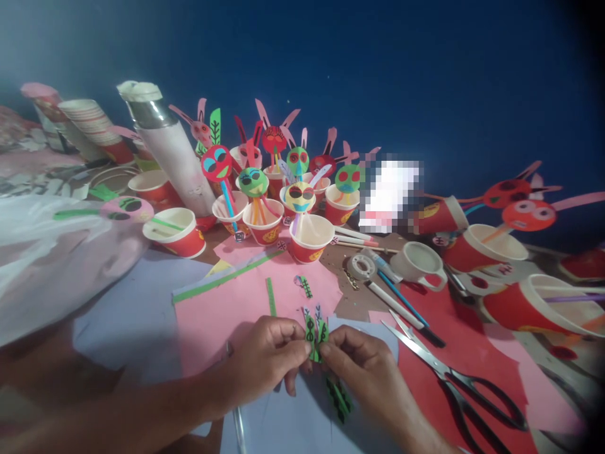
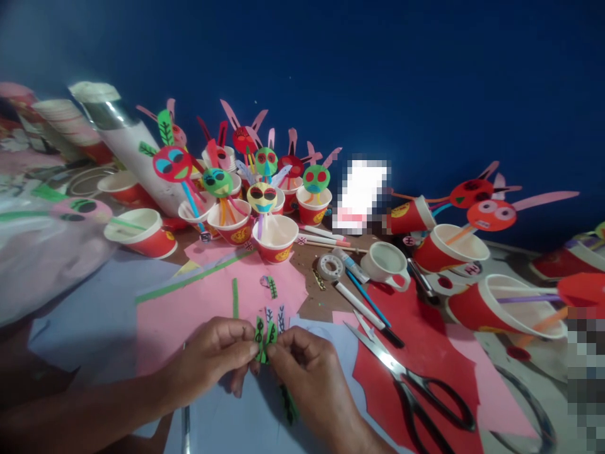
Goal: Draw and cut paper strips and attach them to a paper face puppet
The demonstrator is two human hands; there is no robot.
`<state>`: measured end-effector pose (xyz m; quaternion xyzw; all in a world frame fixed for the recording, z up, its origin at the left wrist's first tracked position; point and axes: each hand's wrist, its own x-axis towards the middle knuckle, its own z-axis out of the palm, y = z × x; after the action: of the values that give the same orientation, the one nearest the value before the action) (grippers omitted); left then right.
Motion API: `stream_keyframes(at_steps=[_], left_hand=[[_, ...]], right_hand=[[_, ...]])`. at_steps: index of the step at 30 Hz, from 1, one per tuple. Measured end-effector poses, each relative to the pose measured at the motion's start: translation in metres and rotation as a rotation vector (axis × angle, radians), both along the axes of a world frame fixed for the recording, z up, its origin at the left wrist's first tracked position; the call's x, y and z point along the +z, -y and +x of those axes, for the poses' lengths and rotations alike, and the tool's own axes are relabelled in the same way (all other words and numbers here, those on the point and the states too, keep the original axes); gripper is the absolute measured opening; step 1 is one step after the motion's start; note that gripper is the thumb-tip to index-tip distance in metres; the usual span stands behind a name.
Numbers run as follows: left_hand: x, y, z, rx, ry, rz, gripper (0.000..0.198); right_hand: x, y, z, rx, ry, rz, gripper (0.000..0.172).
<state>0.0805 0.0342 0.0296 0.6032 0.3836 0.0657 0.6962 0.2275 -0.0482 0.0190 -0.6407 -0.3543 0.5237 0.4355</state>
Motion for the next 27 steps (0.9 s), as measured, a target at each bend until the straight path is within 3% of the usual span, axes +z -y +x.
stream_keyframes(at_steps=[9, 17, 22, 27], left_hand=[[-0.005, 0.003, 0.002, 0.046, 0.004, -0.057, 0.007], [0.002, 0.001, 0.003, 0.040, -0.016, -0.032, 0.008], [0.011, -0.010, -0.009, -0.062, -0.016, 0.029, 0.015], [0.004, -0.010, -0.033, -0.278, -0.211, 0.312, 0.016]], right_hand=[[-0.009, 0.001, 0.000, -0.008, 0.019, 0.031, 0.026], [-0.006, 0.002, -0.001, -0.046, -0.023, 0.063, 0.032], [-0.003, 0.001, 0.009, -0.128, 0.014, 0.066, 0.032], [-0.001, 0.006, 0.009, -0.016, 0.203, 0.030, 0.029]])
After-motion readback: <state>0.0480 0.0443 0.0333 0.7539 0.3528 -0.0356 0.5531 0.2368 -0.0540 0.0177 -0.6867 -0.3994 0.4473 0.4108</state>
